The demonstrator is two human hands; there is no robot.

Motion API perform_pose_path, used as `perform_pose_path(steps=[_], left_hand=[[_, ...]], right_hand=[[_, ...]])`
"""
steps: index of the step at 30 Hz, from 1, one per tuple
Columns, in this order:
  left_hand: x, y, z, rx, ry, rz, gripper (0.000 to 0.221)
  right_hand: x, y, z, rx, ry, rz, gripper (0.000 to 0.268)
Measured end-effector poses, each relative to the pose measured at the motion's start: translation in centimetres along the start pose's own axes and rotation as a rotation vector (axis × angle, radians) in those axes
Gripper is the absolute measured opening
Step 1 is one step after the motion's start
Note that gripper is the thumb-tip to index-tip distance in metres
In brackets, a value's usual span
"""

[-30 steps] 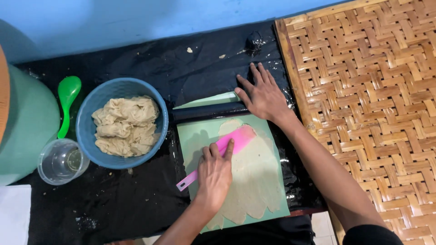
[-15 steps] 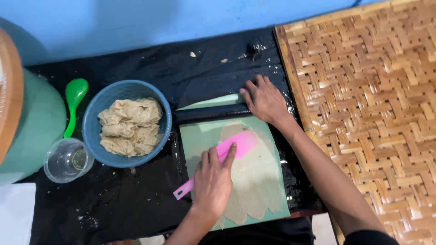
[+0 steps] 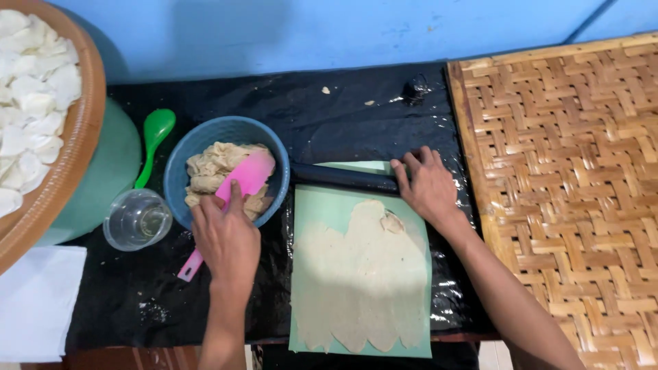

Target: Rolling out and spreading dough on a flat surface using a rolling pin and spatula to prepare crackers.

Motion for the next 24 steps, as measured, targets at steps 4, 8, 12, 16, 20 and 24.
perform_pose_path(steps=[4,8,12,16,20,24], left_hand=[[0.3,-1.1,0.0,0.004,-0.018,0.003,0.042],[-1.0,-3.7,-0.6,-0.242,-0.215,-0.109,0.041],[-1.2,-7.0,-2.4,-0.483,-0.106,-0.266,0.035],[-0.6,-10.1,-1.5,-0.546,-0.028,-0.415,0.047],[-1.8,-11.6,-3.2,-0.492,0.089,-0.653,0.06],[-3.9,-11.5,-6.7,-0.435,0.482,-0.636,0.057]], right_hand=[[-1.6,-0.3,2.3,0.097,-0.028,0.084,0.042],[-3.1,-0.7,2.9,0.011,0.173,0.234,0.058],[-4.0,-1.9,2.3,-0.205,0.192,0.3,0.063],[-4.9,-1.2,5.6,-0.231,0.18,0.273,0.062],[-7.2,0.0,7.1,-0.188,0.236,0.278,0.06],[-8.8,-0.3,6.3,-0.128,0.23,0.264,0.059]])
Point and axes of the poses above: each hand's wrist, its own x-axis towards the middle knuckle, its own z-axis out of the back of the hand, y = z × x, the point moved 3 cm from there along x, towards the middle knuckle, and after that the axes turned 4 degrees about -x, right-handed, at the moved point
